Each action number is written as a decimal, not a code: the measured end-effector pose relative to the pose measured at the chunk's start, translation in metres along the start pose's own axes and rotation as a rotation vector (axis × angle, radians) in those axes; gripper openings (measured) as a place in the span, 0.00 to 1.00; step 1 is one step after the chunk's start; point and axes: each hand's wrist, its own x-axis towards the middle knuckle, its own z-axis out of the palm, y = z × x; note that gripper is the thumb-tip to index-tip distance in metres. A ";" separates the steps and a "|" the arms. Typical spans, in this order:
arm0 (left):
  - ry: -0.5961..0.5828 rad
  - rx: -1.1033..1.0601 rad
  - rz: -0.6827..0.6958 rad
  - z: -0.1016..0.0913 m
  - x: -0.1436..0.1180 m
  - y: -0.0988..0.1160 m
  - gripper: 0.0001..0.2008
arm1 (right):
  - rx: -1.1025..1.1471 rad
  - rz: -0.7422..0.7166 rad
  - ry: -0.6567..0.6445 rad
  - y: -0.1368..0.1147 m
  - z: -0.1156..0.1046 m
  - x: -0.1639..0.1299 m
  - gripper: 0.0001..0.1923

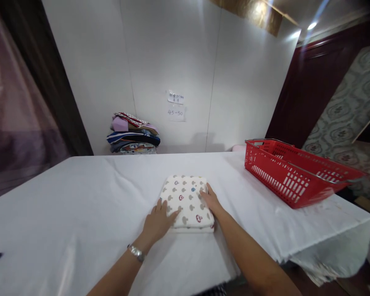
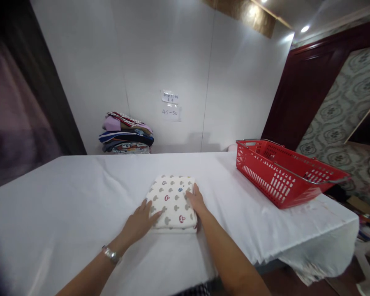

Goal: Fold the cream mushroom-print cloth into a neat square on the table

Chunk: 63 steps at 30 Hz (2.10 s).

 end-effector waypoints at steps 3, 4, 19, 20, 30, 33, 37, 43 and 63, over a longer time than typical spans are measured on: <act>-0.023 -0.101 0.023 0.001 -0.021 -0.007 0.35 | 0.097 0.021 -0.029 -0.011 -0.006 0.004 0.37; -0.015 -0.127 0.048 0.000 -0.026 -0.009 0.35 | 0.109 0.028 -0.025 -0.012 -0.009 0.002 0.37; 0.098 -0.173 0.318 0.004 -0.033 -0.030 0.24 | 0.159 0.030 0.071 0.017 -0.046 -0.109 0.27; 0.096 -0.177 0.312 0.004 -0.034 -0.029 0.24 | 0.149 0.011 0.068 0.016 -0.048 -0.113 0.25; 0.046 -0.170 0.296 0.006 -0.035 -0.029 0.25 | -0.067 -0.026 0.056 0.007 -0.048 -0.122 0.16; 0.030 -0.169 0.298 0.004 -0.035 -0.030 0.25 | 0.002 0.027 0.037 0.007 -0.044 -0.119 0.14; 0.036 -0.170 0.304 0.003 -0.037 -0.033 0.25 | 0.066 0.074 0.008 0.003 -0.042 -0.118 0.11; 0.095 -0.183 0.272 0.008 -0.038 -0.039 0.27 | -0.137 0.004 -0.011 -0.005 -0.044 -0.123 0.09; 0.175 -0.143 0.168 0.012 -0.040 -0.048 0.25 | -0.247 0.050 -0.109 -0.017 -0.042 -0.128 0.16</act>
